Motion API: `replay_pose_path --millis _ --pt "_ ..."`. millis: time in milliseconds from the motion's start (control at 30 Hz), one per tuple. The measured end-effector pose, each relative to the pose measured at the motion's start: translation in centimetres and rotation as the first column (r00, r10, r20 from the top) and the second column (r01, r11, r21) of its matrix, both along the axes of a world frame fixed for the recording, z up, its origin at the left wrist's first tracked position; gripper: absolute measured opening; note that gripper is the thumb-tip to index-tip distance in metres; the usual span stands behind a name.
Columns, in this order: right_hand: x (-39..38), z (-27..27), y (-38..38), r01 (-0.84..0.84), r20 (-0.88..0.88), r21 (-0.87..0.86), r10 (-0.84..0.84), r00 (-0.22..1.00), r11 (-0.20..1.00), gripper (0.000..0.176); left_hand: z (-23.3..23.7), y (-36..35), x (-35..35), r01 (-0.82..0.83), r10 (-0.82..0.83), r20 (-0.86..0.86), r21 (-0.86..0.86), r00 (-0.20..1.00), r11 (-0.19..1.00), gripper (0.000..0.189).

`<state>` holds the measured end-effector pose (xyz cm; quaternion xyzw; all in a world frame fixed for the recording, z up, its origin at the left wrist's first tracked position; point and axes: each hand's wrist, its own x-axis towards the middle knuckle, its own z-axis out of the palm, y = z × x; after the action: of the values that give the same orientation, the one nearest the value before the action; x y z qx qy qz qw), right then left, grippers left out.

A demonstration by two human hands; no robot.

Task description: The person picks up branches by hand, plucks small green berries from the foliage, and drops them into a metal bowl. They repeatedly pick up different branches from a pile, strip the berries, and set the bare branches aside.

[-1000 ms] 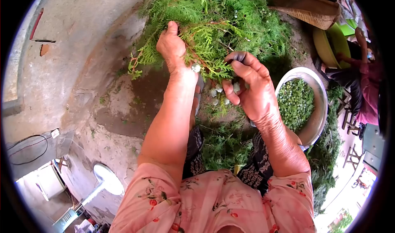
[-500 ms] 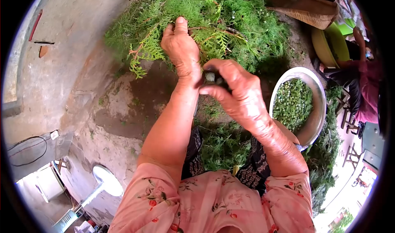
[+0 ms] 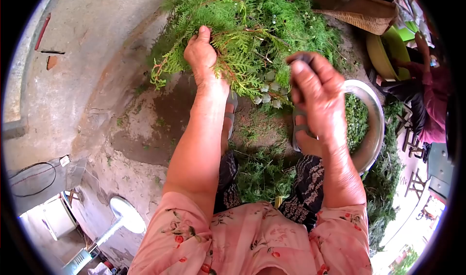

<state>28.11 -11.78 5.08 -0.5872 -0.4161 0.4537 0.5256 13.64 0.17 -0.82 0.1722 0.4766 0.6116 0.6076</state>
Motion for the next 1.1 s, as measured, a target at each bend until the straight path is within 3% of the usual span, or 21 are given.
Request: replay_pose_path --millis 33,100,167,233,267,333,400,467,567,633,733,900,1000,1033,1100 --pt "1.1 0.2 0.3 0.082 0.024 -0.128 -0.08 0.997 0.988 0.016 -0.3 0.0 -0.3 0.006 -0.006 0.003 -0.003 1.0 1.0 0.023" --pt "4.4 -1.6 1.0 0.14 -0.03 -0.193 -0.149 0.988 0.971 0.014 0.2 -0.5 -0.1 0.064 -0.063 0.024 -0.088 0.998 0.994 0.025" --pt "8.1 -3.4 1.2 0.197 0.031 -0.127 -0.195 0.98 0.972 0.012 -0.2 -0.3 -0.4 0.123 -0.125 -0.012 -0.11 0.992 0.986 0.025" --pt "11.9 -4.7 0.9 0.321 0.197 -0.075 -0.302 0.933 0.944 0.012 0.0 -0.5 -0.2 0.18 -0.167 0.117 -0.104 0.979 0.978 0.025" --pt "13.3 -4.8 0.6 0.413 0.347 -0.06 -0.369 0.862 0.909 0.012 0.6 -0.7 0.3 0.184 -0.168 0.124 -0.128 0.978 0.975 0.025" --pt "17.4 -6.5 -0.3 0.508 0.472 -0.011 -0.443 0.762 0.862 0.017 0.0 -0.8 0.0 0.226 -0.225 0.025 -0.085 0.974 0.97 0.024" --pt "20.8 -8.1 -1.6 0.615 0.648 0.041 -0.49 0.583 0.787 0.025 0.5 -1.1 0.2 0.251 -0.255 -0.024 -0.111 0.967 0.962 0.023" --pt "23.2 -10.2 -2.8 0.676 0.748 0.128 -0.518 0.414 0.726 0.029 1.4 -1.5 1.3 0.187 -0.185 0.026 -0.123 0.982 0.975 0.025" --pt "25.3 -11.5 -3.9 0.77 0.856 -0.002 -0.397 0.331 0.638 0.026 1.5 -1.7 1.6 0.244 -0.232 0.139 -0.081 0.963 0.966 0.03" --pt "25.9 -12.1 -4.7 0.779 0.827 -0.034 -0.42 0.374 0.626 0.025 1.1 -1.5 1.5 0.259 -0.253 0.097 -0.053 0.963 0.964 0.028" --pt "26.2 -12.2 -4.9 0.738 0.858 0.165 -0.464 0.22 0.654 0.034 0.2 -1.1 1.1 0.281 -0.279 0.061 -0.035 0.958 0.959 0.026" --pt "25.4 -10.7 -5.0 0.761 0.862 0.144 -0.458 0.218 0.633 0.033 0.1 -1.7 1.6 0.294 -0.294 0.027 0.024 0.955 0.956 0.024" --pt "25.6 -10.5 -5.2 0.795 0.892 0.08 -0.399 0.213 0.602 0.032 0.6 -2.2 2.2 0.317 -0.314 0.13 0.0 0.94 0.949 0.024" --pt "25.2 -10.6 -5.3 0.804 0.916 0.108 -0.374 0.149 0.584 0.036 -1.6 -1.5 0.6 0.432 -0.45 0.112 0.155 0.886 0.888 0.025" --pt "25.4 -10.8 -5.2 0.803 0.92 0.125 -0.371 0.127 0.583 0.036 -1.3 -1.5 1.5 0.315 -0.317 0.032 0.046 0.948 0.948 0.026"
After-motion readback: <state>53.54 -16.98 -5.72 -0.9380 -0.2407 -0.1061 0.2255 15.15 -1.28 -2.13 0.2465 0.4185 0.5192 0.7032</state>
